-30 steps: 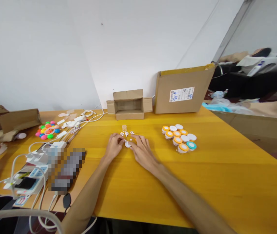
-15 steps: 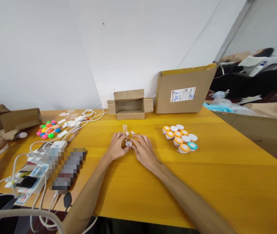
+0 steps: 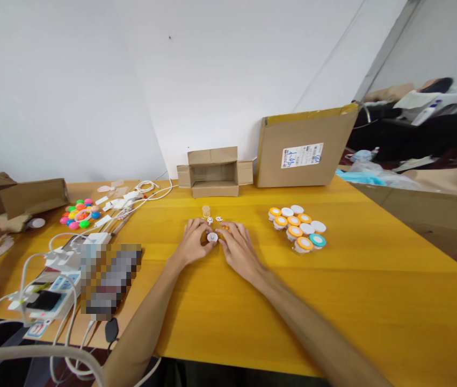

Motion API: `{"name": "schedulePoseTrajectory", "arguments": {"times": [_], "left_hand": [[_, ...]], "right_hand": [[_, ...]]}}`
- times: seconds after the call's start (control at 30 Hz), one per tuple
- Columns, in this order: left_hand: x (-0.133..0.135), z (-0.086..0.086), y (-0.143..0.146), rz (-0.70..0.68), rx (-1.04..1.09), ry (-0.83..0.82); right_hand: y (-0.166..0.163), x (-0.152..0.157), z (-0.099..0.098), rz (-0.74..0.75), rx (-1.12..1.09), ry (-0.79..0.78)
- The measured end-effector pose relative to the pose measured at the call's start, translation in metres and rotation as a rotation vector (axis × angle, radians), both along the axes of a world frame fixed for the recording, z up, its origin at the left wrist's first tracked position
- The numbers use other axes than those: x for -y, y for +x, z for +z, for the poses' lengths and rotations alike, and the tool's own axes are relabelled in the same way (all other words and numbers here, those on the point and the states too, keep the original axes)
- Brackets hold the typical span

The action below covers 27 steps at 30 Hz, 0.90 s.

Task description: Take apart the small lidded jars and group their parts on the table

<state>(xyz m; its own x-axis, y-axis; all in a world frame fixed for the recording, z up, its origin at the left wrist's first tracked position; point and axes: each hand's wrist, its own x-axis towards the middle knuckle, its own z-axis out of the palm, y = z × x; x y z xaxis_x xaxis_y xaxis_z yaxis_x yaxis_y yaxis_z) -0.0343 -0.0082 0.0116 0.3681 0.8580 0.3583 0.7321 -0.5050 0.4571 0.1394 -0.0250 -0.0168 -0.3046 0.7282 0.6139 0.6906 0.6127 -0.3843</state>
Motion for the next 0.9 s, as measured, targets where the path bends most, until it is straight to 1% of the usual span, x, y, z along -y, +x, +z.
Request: {"name": "schedulePoseTrajectory", "arguments": {"times": [0.27, 0.63, 0.8, 0.9], "left_hand": [[0.0013, 0.0034, 0.0012, 0.0, -0.009, -0.024], [0.0019, 0.0046, 0.0019, 0.005, -0.012, -0.006], [0.0022, 0.0069, 0.002, 0.013, -0.01, 0.002], [0.0034, 0.0089, 0.0026, 0.006, 0.004, 0.021]], "right_hand": [[-0.0004, 0.0001, -0.0005, -0.005, 0.0, 0.001], [-0.0001, -0.0006, -0.0013, 0.007, -0.003, -0.025], [-0.0001, -0.0007, -0.0001, 0.02, -0.045, -0.04], [0.001, -0.0013, 0.0026, 0.03, -0.112, -0.067]]}}
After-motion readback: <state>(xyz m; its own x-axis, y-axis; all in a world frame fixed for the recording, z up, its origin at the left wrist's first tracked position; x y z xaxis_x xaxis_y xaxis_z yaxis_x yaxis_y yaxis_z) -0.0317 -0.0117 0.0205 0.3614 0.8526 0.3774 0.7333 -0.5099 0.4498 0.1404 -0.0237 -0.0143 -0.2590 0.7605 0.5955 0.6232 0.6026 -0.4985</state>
